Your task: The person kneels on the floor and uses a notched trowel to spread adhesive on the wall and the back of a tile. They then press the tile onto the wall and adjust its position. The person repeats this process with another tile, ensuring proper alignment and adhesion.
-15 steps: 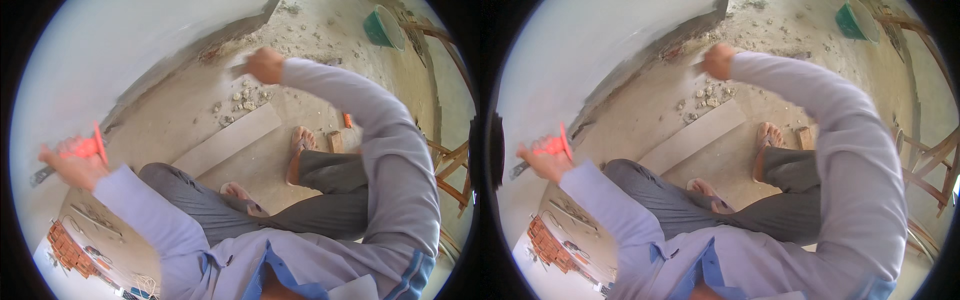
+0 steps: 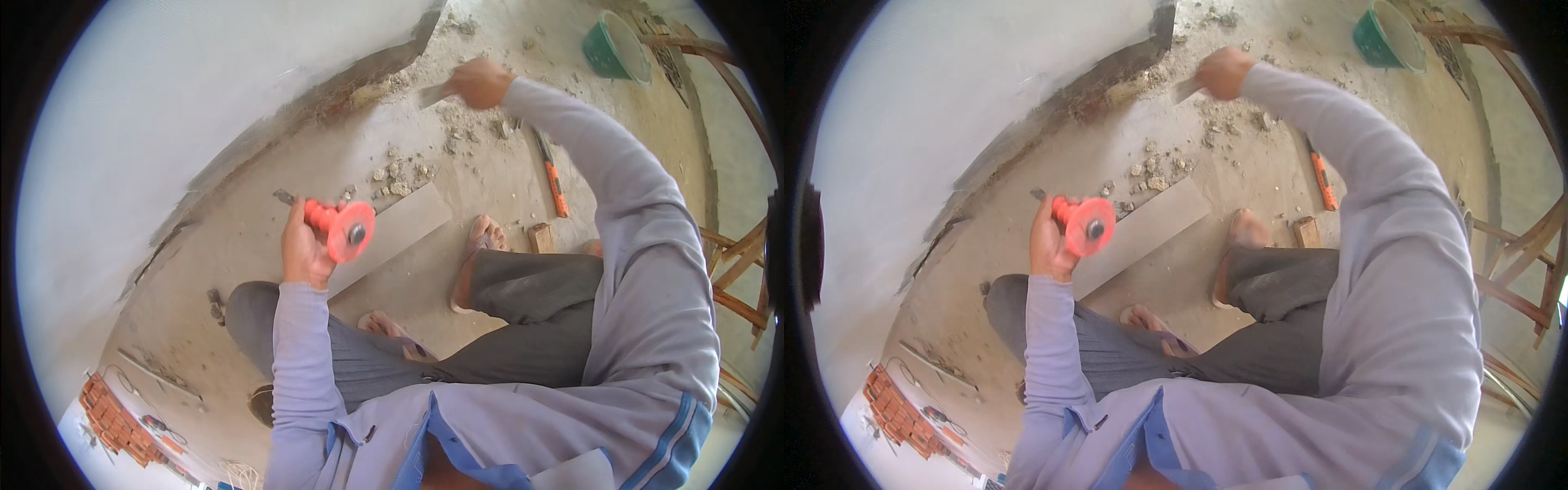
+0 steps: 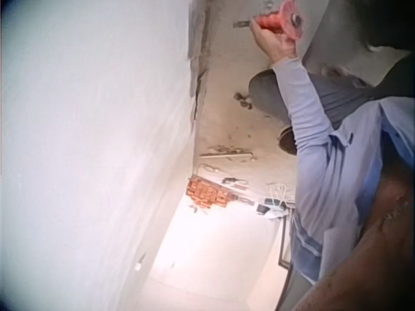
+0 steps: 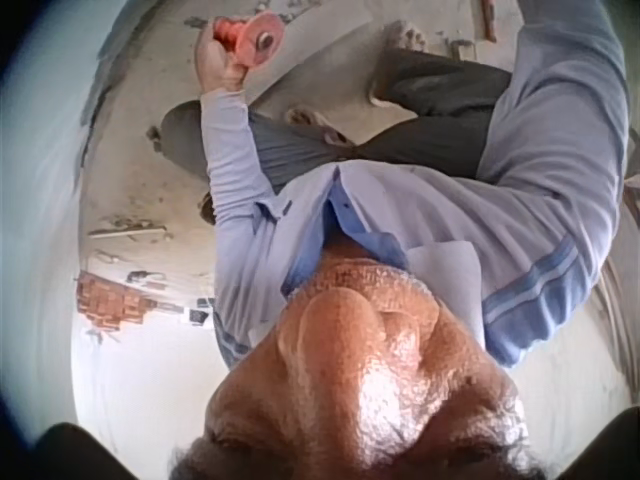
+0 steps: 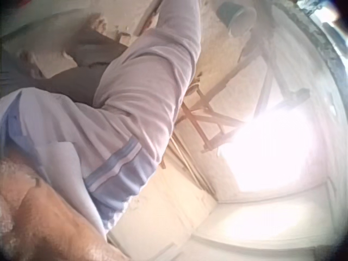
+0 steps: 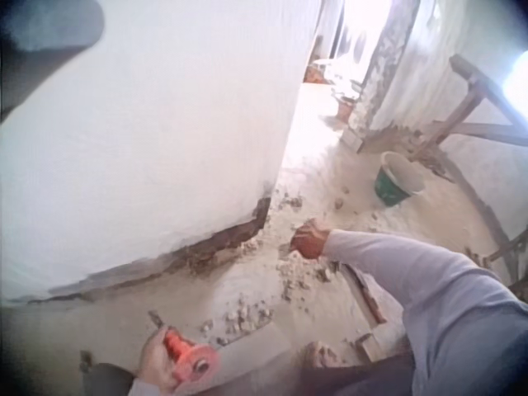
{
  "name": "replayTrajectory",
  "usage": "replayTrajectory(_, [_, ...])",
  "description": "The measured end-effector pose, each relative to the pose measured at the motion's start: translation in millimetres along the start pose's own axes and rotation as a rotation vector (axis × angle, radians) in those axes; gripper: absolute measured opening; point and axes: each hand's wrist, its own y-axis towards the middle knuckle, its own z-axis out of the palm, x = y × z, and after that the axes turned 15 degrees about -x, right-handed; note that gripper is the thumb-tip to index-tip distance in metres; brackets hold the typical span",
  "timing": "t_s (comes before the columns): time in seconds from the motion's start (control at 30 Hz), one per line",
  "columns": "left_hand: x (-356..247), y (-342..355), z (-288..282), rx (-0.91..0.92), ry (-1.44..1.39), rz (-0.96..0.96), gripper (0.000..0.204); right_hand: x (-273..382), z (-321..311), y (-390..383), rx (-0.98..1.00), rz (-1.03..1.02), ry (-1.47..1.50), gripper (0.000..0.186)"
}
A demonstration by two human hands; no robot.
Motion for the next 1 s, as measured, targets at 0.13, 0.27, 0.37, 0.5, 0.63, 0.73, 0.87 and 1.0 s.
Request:
replayTrajectory(0.13, [11,6,21,0.016,0.124,0.081,0.039,130,10,21,-0.339,-0.338,0.305,0.039])
replayTrajectory(0.27, [25,35,30,0.082,0.175,-0.075,0.038,95,33,8,0.015,-0.118,0.1,0.046])
replayTrajectory(0.37, [41,63,32,0.123,0.266,-0.121,0.039,33,60,-55,-0.051,0.089,0.146,0.038])
replayTrajectory(0.5, [62,94,48,0.132,0.248,-0.231,0.031,63,132,-169,-0.277,0.415,0.437,0.047])
replayTrajectory(0.63, [73,126,70,0.195,0.293,-0.172,0.039,104,206,-218,-0.435,0.725,0.737,0.047])
replayTrajectory(0.73, [81,141,77,0.2,0.224,-0.216,0.039,96,242,-228,-0.581,0.874,0.414,0.05])
replayTrajectory(0.87, [82,148,87,0.228,0.284,-0.133,0.031,53,272,-214,-0.622,1.3,0.245,0.054])
replayTrajectory(1.0, [90,154,107,0.09,0.264,0.0,0.026,24,288,-191,-0.624,1.309,0.468,0.051])
